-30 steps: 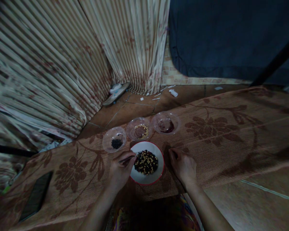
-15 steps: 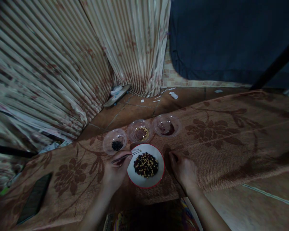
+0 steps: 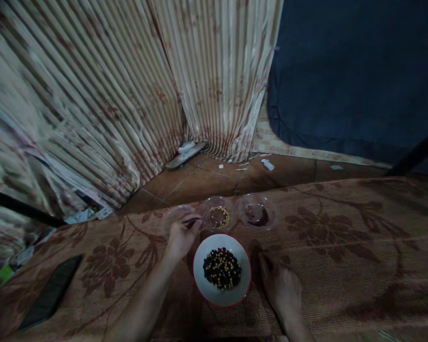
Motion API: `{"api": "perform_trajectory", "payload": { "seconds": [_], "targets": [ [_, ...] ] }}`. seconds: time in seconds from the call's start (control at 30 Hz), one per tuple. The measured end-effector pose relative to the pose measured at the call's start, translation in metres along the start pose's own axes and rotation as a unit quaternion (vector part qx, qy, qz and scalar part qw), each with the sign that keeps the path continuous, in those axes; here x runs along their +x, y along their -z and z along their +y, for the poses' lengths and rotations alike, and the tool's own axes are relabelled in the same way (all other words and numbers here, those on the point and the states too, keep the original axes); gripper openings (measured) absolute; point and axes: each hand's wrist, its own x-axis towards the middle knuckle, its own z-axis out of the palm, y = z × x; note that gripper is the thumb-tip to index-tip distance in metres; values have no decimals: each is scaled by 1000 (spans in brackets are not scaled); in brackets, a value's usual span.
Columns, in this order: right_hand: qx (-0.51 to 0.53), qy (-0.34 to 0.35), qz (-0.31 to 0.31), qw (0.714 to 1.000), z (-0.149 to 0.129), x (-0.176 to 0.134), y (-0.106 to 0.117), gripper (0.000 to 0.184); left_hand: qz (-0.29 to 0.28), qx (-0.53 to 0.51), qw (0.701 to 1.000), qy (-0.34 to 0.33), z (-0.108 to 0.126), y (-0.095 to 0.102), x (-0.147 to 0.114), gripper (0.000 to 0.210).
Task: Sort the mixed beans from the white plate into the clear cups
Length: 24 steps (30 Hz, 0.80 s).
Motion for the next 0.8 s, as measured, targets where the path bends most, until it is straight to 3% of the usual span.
{"api": "perform_trajectory", "payload": {
  "seconds": [0.17, 0.37, 0.8],
  "targets": [
    [11, -7, 6, 1000, -2, 1, 2, 37, -28, -48, 998, 34, 17, 10, -32, 13],
    [20, -21, 7, 1000, -7, 1, 6, 31, -121, -44, 991, 41, 23, 10, -66, 12],
    [21, -24, 10, 999, -8, 0, 6, 33, -168, 58, 984, -17, 23, 4, -68, 18]
  ]
}}
